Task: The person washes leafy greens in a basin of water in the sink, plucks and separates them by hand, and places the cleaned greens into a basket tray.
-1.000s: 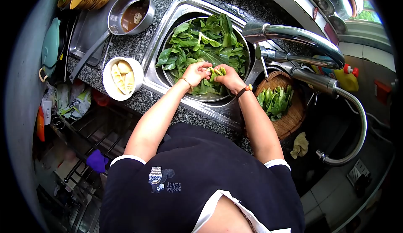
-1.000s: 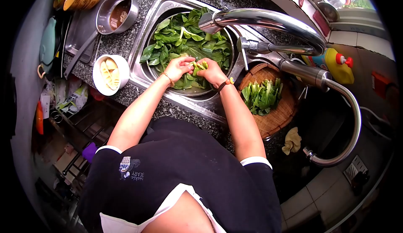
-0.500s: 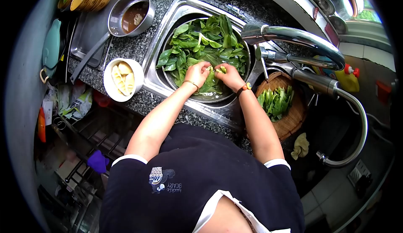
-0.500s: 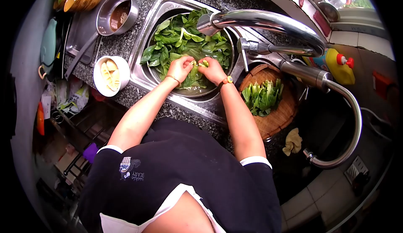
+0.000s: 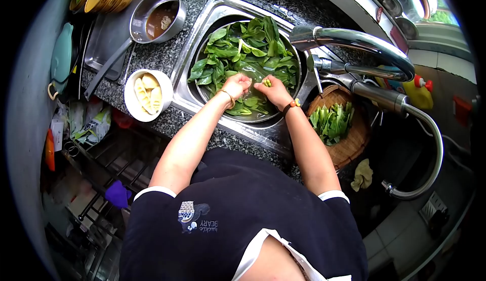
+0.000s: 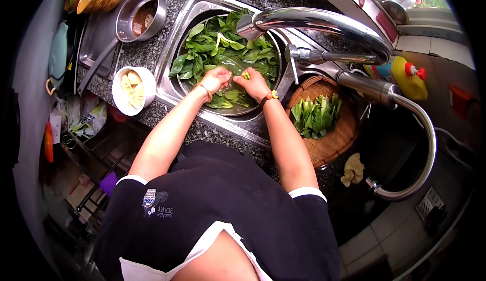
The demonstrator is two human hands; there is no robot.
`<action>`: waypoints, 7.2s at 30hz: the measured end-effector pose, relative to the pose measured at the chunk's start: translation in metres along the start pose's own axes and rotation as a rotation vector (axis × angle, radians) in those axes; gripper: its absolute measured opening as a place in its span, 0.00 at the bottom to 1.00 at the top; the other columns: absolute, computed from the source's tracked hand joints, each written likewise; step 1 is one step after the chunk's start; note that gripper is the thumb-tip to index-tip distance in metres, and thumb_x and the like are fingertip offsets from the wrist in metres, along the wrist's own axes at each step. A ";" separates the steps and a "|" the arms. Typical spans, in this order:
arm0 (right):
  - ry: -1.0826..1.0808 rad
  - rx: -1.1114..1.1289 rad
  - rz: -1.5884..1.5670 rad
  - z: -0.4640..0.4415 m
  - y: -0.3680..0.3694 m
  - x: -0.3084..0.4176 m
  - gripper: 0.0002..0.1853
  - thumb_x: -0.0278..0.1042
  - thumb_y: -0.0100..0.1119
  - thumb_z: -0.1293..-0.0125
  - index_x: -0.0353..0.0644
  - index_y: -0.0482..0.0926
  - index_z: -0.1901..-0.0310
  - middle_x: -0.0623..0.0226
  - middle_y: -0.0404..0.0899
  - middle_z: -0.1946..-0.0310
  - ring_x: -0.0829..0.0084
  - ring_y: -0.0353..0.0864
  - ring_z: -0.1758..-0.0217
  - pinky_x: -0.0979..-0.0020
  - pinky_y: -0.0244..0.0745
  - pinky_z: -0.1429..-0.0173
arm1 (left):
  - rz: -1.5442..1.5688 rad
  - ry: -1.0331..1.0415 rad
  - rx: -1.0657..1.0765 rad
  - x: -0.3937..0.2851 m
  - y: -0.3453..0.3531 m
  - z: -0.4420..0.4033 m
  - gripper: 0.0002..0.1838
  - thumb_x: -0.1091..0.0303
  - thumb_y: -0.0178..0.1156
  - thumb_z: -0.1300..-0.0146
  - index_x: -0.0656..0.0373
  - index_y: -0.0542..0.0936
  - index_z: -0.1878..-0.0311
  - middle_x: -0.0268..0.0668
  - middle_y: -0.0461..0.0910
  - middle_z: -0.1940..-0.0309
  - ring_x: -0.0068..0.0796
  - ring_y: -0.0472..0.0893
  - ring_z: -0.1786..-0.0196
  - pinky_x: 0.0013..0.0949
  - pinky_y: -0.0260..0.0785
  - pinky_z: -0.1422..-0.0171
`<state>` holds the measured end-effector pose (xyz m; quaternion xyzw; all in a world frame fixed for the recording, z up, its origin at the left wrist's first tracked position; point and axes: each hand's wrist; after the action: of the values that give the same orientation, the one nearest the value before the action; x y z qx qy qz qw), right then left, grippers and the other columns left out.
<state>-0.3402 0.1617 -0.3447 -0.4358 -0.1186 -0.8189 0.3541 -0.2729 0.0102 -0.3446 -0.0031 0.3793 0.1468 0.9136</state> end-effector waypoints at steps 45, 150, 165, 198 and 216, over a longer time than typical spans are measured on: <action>0.044 -0.112 -0.501 0.031 0.032 0.002 0.07 0.26 0.57 0.43 0.34 0.75 0.64 0.72 0.75 0.72 0.80 0.72 0.74 0.78 0.66 0.72 | -0.579 0.225 0.039 0.004 0.005 0.039 0.11 0.65 0.53 0.43 0.64 0.76 0.63 0.36 0.77 0.76 0.26 0.76 0.71 0.31 0.67 0.63; 0.141 -0.102 -0.008 0.006 0.019 -0.003 0.18 0.44 0.57 0.44 0.33 0.74 0.73 0.61 0.75 0.78 0.72 0.74 0.71 0.71 0.69 0.63 | -0.663 0.352 -0.028 0.023 -0.008 0.007 0.11 0.66 0.52 0.42 0.64 0.75 0.61 0.48 0.77 0.64 0.44 0.76 0.60 0.38 0.67 0.54; 0.110 0.068 -0.071 0.006 0.016 -0.013 0.08 0.26 0.56 0.43 0.33 0.77 0.63 0.64 0.78 0.68 0.76 0.74 0.65 0.74 0.69 0.57 | -0.694 0.381 -0.069 0.031 -0.005 0.008 0.09 0.68 0.49 0.42 0.62 0.76 0.64 0.50 0.77 0.68 0.49 0.76 0.63 0.42 0.68 0.57; -0.186 0.589 0.860 0.039 0.021 0.011 0.14 0.45 0.53 0.43 0.46 0.77 0.62 0.57 0.77 0.62 0.58 0.74 0.54 0.58 0.66 0.51 | -0.077 0.168 0.084 -0.014 -0.010 0.044 0.08 0.73 0.58 0.46 0.64 0.81 0.63 0.37 0.81 0.65 0.22 0.77 0.62 0.25 0.68 0.54; -0.128 -0.174 -0.244 0.040 -0.012 0.020 0.13 0.22 0.48 0.45 0.39 0.72 0.56 0.74 0.71 0.67 0.83 0.67 0.65 0.81 0.65 0.59 | -0.807 0.458 0.059 -0.033 -0.001 0.048 0.13 0.65 0.61 0.49 0.58 0.77 0.60 0.39 0.78 0.63 0.29 0.79 0.66 0.32 0.71 0.59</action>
<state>-0.3306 0.1804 -0.3039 -0.4986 -0.1215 -0.8336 0.2045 -0.2618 0.0065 -0.2876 -0.1569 0.5436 -0.2359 0.7901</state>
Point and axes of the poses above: each hand's wrist, its own z-axis away from the middle knuckle, its own y-axis out of the palm, x = y × z
